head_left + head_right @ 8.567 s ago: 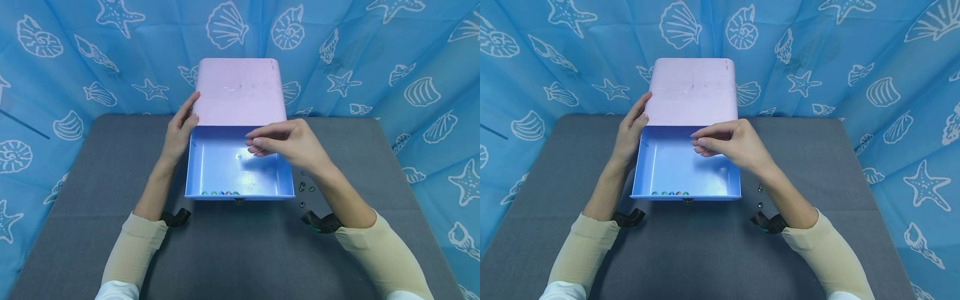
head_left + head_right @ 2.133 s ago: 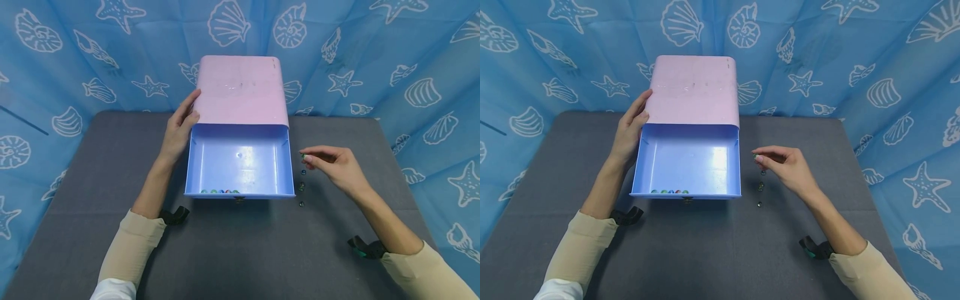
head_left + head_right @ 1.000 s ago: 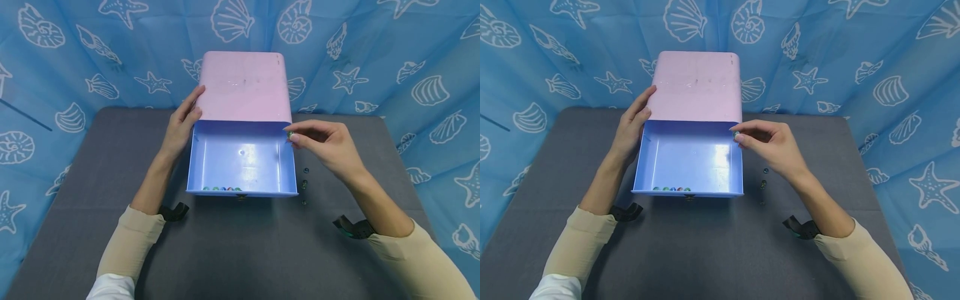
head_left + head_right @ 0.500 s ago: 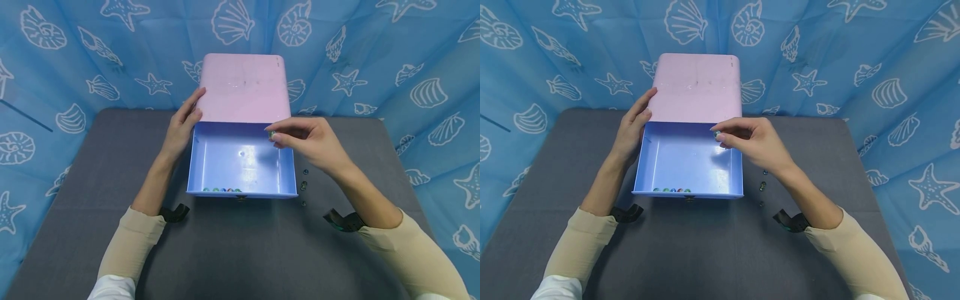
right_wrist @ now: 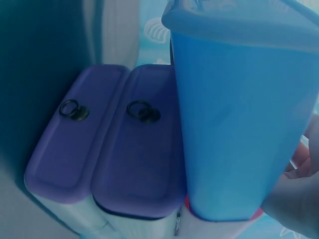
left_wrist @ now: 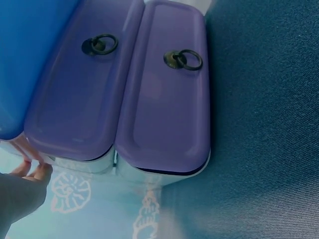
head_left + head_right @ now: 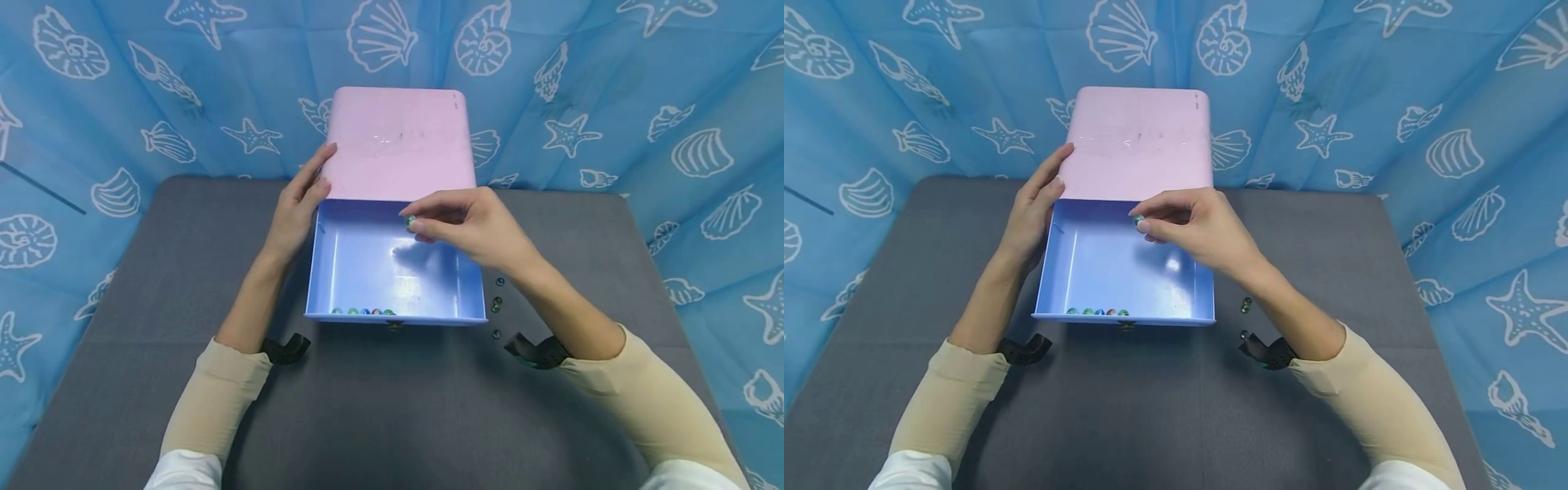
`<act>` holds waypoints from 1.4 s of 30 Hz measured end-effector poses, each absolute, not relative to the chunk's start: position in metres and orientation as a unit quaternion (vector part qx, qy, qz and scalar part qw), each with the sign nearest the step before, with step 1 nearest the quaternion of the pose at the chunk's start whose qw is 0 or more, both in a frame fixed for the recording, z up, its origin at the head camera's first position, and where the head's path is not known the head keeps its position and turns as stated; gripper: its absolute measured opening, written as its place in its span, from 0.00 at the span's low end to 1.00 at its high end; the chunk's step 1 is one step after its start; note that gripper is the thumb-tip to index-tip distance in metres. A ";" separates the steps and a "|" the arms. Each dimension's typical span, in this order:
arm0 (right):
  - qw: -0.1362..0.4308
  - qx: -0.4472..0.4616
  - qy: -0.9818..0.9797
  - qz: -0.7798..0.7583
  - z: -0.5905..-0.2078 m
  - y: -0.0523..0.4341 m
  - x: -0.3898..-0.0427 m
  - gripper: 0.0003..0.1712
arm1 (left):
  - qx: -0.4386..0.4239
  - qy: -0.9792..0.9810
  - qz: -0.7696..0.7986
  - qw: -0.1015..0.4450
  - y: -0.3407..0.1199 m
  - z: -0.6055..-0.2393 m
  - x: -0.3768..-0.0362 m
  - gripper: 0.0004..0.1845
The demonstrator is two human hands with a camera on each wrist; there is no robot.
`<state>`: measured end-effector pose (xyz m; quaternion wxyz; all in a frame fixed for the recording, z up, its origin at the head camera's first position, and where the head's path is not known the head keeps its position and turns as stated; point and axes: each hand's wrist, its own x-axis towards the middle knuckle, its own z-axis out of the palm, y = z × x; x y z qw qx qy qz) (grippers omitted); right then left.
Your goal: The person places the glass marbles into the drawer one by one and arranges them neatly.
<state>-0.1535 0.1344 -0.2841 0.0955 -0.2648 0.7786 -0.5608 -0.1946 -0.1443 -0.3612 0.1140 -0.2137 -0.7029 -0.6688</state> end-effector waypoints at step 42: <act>0.207 -0.155 0.840 -0.478 -0.292 0.093 -0.155 0.11 | -0.221 -0.695 -0.676 0.105 -0.145 -0.363 -0.194 0.27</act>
